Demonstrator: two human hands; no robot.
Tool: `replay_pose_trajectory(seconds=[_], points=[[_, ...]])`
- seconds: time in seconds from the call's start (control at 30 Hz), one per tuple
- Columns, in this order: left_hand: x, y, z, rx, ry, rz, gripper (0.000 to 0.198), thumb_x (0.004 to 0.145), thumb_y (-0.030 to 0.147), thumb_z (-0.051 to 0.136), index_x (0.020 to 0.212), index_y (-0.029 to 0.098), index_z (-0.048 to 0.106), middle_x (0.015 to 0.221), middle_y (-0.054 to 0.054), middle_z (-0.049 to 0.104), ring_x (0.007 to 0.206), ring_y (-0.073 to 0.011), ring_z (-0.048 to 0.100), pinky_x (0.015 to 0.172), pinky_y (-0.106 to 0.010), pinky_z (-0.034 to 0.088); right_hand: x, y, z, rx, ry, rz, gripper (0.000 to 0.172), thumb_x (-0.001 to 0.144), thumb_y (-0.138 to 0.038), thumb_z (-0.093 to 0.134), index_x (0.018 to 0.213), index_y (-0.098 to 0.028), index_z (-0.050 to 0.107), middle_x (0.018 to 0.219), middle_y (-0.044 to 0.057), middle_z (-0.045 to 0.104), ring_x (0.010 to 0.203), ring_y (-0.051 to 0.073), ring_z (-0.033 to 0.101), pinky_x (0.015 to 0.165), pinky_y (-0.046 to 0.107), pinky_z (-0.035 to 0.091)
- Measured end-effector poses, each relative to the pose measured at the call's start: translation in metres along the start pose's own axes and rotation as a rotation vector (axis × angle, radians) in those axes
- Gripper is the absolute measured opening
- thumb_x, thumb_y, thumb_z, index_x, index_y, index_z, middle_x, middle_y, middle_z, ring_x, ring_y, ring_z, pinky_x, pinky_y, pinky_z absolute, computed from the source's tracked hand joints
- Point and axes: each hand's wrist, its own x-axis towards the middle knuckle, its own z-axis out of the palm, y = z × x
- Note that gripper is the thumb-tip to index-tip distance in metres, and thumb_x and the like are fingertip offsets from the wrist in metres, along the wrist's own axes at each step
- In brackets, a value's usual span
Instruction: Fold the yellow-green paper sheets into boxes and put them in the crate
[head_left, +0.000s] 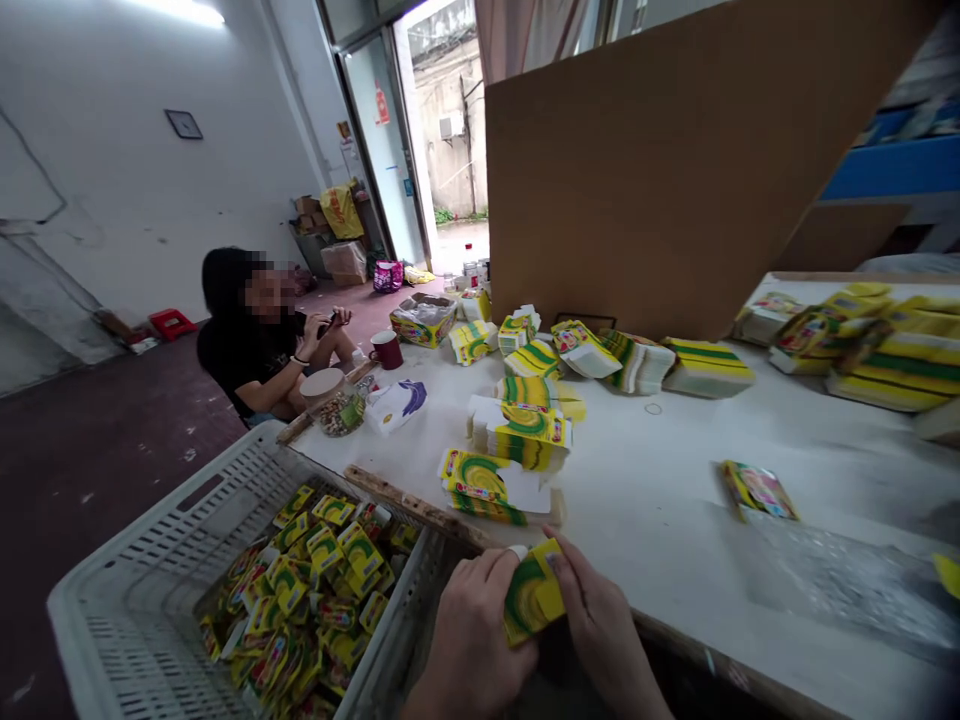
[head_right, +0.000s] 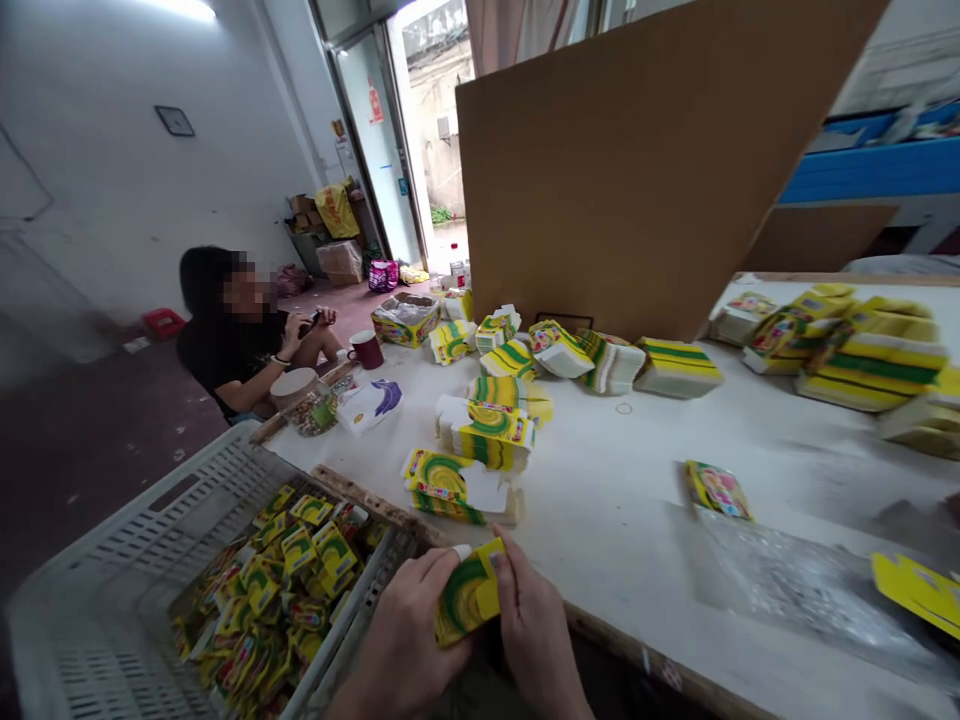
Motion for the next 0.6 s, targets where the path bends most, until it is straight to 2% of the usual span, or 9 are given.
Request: replay_pose_trajectory(seconds=[0.13, 0.2, 0.27, 0.33, 0.37, 0.4, 0.43, 0.5, 0.6], points=[[-0.007, -0.012, 0.003, -0.088, 0.056, -0.050, 0.044, 0.063, 0.015, 0.065, 0.107, 0.018, 0.062, 0.105, -0.011, 0.065, 0.094, -0.0312, 0.059, 0.083, -0.044, 0.047, 0.000, -0.007, 0.006, 0.044, 0.002, -0.056, 0.044, 0.092, -0.038, 0.038, 0.126, -0.016, 0.057, 0.117, 0.012, 0.068, 0.104, 0.025, 0.066, 0.089, 0.037, 0.054], [-0.009, -0.023, -0.001, -0.237, 0.169, -0.130, 0.044, 0.064, 0.018, 0.069, 0.107, 0.020, 0.060, 0.102, -0.009, 0.065, 0.093, -0.0289, 0.060, 0.083, -0.041, 0.048, 0.005, -0.015, 0.005, 0.104, -0.016, -0.094, 0.048, 0.091, -0.037, 0.042, 0.133, -0.014, 0.049, 0.121, 0.014, 0.065, 0.103, 0.024, 0.067, 0.088, 0.036, 0.054], [-0.007, -0.036, -0.007, -0.481, 0.445, -0.248, 0.050, 0.067, 0.026, 0.073, 0.114, 0.021, 0.054, 0.104, -0.008, 0.064, 0.095, -0.0251, 0.061, 0.086, -0.037, 0.048, 0.015, -0.025, 0.002, 0.111, -0.025, -0.121, 0.047, 0.091, -0.034, 0.044, 0.133, -0.013, 0.047, 0.116, 0.014, 0.066, 0.097, 0.022, 0.068, 0.084, 0.034, 0.055], [-0.005, -0.048, -0.012, -0.794, 0.812, -0.373, 0.050, 0.073, 0.034, 0.071, 0.116, 0.023, 0.049, 0.112, -0.007, 0.061, 0.103, -0.0217, 0.059, 0.093, -0.034, 0.045, 0.032, -0.036, 0.002, 0.011, -0.038, -0.159, 0.035, 0.091, -0.029, 0.046, 0.122, -0.015, 0.054, 0.108, 0.011, 0.069, 0.095, 0.021, 0.067, 0.083, 0.032, 0.054], [-0.003, -0.052, -0.013, -0.961, 0.956, -0.449, 0.046, 0.076, 0.039, 0.068, 0.115, 0.023, 0.048, 0.117, -0.007, 0.058, 0.108, -0.0209, 0.057, 0.097, -0.034, 0.043, 0.042, -0.040, 0.004, -0.075, -0.044, -0.188, 0.029, 0.090, -0.025, 0.048, 0.115, -0.015, 0.058, 0.105, 0.010, 0.069, 0.095, 0.020, 0.067, 0.084, 0.031, 0.052], [-0.002, -0.056, -0.013, -1.113, 1.041, -0.529, 0.043, 0.079, 0.043, 0.064, 0.114, 0.023, 0.047, 0.121, -0.009, 0.054, 0.113, -0.0210, 0.054, 0.100, -0.036, 0.041, 0.052, -0.043, 0.007, -0.186, -0.056, -0.210, 0.027, 0.089, -0.021, 0.050, 0.113, -0.015, 0.060, 0.106, 0.010, 0.069, 0.097, 0.020, 0.066, 0.085, 0.030, 0.051], [-0.001, -0.058, -0.013, -1.237, 1.071, -0.609, 0.042, 0.081, 0.047, 0.060, 0.112, 0.023, 0.047, 0.125, -0.010, 0.051, 0.117, -0.0216, 0.052, 0.101, -0.037, 0.040, 0.061, -0.045, 0.012, -0.308, -0.049, -0.218, 0.027, 0.088, -0.019, 0.052, 0.114, -0.015, 0.059, 0.107, 0.010, 0.068, 0.099, 0.021, 0.064, 0.086, 0.031, 0.049], [0.000, -0.059, -0.010, -1.370, 1.036, -0.720, 0.039, 0.085, 0.050, 0.054, 0.110, 0.021, 0.047, 0.127, -0.014, 0.048, 0.116, -0.0220, 0.053, 0.099, -0.039, 0.043, 0.077, -0.044, 0.023, -0.411, -0.028, -0.199, 0.031, 0.083, -0.014, 0.058, 0.114, -0.013, 0.059, 0.109, 0.014, 0.066, 0.103, 0.027, 0.061, 0.089, 0.037, 0.046], [-0.001, -0.056, -0.002, -1.376, 0.958, -0.660, 0.024, 0.087, 0.035, 0.055, 0.106, 0.020, 0.050, 0.122, -0.012, 0.053, 0.103, -0.0177, 0.059, 0.085, -0.030, 0.051, 0.089, -0.036, 0.038, -0.459, -0.027, -0.170, 0.031, 0.075, -0.008, 0.064, 0.106, -0.013, 0.062, 0.106, 0.016, 0.066, 0.103, 0.031, 0.059, 0.089, 0.041, 0.044]])
